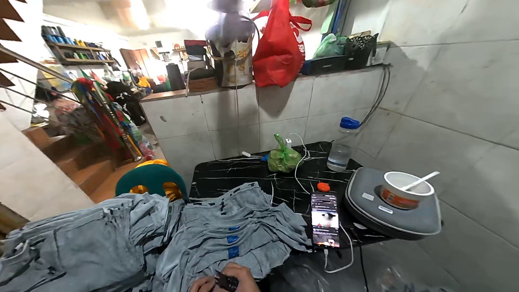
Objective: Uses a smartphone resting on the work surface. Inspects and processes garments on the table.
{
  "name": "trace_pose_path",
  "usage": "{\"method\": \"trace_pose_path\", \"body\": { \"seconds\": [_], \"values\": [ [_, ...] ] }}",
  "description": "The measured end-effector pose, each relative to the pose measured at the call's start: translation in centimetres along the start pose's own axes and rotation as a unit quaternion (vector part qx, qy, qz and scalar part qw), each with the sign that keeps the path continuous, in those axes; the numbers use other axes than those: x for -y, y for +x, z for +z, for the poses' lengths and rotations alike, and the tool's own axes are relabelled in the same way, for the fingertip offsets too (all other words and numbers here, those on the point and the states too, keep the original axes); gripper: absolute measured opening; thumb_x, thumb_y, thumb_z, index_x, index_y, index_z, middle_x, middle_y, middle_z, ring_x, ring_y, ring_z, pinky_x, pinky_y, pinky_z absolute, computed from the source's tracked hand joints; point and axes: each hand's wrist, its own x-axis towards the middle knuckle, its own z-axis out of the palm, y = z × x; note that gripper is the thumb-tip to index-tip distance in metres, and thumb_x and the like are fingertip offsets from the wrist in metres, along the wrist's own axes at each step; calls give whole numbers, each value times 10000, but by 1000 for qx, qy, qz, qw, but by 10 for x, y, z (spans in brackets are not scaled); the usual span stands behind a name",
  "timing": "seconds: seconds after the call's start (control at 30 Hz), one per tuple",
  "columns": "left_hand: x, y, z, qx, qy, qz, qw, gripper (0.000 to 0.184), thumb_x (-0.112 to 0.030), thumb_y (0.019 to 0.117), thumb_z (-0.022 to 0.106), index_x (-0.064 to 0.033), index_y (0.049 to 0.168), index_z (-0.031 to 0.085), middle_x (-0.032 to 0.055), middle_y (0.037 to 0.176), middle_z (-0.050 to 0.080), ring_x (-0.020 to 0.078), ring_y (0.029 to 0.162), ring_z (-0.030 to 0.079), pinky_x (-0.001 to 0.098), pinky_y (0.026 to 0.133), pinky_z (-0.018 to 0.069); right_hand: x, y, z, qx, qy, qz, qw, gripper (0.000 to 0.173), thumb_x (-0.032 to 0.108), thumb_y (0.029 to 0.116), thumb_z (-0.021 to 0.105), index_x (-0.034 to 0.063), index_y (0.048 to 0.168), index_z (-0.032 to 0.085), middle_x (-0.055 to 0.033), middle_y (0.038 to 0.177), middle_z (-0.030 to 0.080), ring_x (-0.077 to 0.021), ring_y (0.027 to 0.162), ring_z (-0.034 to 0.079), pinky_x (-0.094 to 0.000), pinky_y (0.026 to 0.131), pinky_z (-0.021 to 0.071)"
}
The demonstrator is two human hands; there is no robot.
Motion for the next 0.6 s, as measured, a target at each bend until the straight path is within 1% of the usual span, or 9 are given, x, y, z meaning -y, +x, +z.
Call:
{"method": "trace_pose_path", "body": {
  "seconds": [0.03,0.1,0.17,0.23,0.3,0.37,0.5,0.6],
  "values": [
    [1,-1,1,0,-9,5,1000,132,-51,890,704,41,963,765,184,1044,740,217,1021,714,340,952,573,1,0,-1,7,-5,-1,1000,372,339,879,815,-23,937,753,-143,971,714,-233,938,685,-430,872,564],
    [5,-1,2,-6,-28,8,1000,137,-54,941,670,58,951,749,187,1036,749,218,1026,728,347,971,575,3,0,-4,20,-18,-5,1000,340,292,872,824,-29,962,760,-154,995,721,-243,957,691,-438,889,566],
    [8,-1,3,-7,-37,-6,999,125,-31,958,647,66,931,721,178,1008,751,205,1000,735,346,950,584,4,0,-6,31,-32,-13,999,272,216,888,802,-38,973,759,-164,1004,721,-258,963,694,-444,900,565],
    [10,1,0,2,-41,-15,999,121,-36,963,646,50,934,725,155,981,743,185,975,724,335,934,584,4,-1,-5,18,-45,-24,999,195,142,916,755,-47,961,755,-174,978,725,-271,937,703,-447,884,570],
    [8,3,-3,4,-47,-10,999,117,-52,948,666,28,907,741,144,962,724,175,965,699,311,922,573,2,-1,-4,-9,-41,-24,999,187,136,927,741,-50,942,749,-175,951,727,-263,905,707,-437,862,574],
    [6,4,-5,15,-56,-3,998,128,-69,953,673,31,903,736,156,983,703,177,982,683,308,930,566,3,-1,-3,-19,-23,-5,1000,206,149,942,724,-54,968,743,-180,971,725,-255,922,703,-425,873,569],
    [7,4,-5,29,-93,3,995,153,-81,965,660,54,918,715,171,1020,724,191,1008,703,333,941,576,10,-1,1,-38,17,45,998,238,174,965,690,-60,971,731,-173,974,710,-227,919,680,-392,862,554],
    [6,6,-7,53,-137,-18,989,147,-73,976,643,54,917,686,188,1073,724,206,1027,710,359,931,589,11,-1,3,-63,17,64,996,267,204,978,679,-58,963,728,-168,970,694,-225,916,668,-384,856,550]
  ]
}}
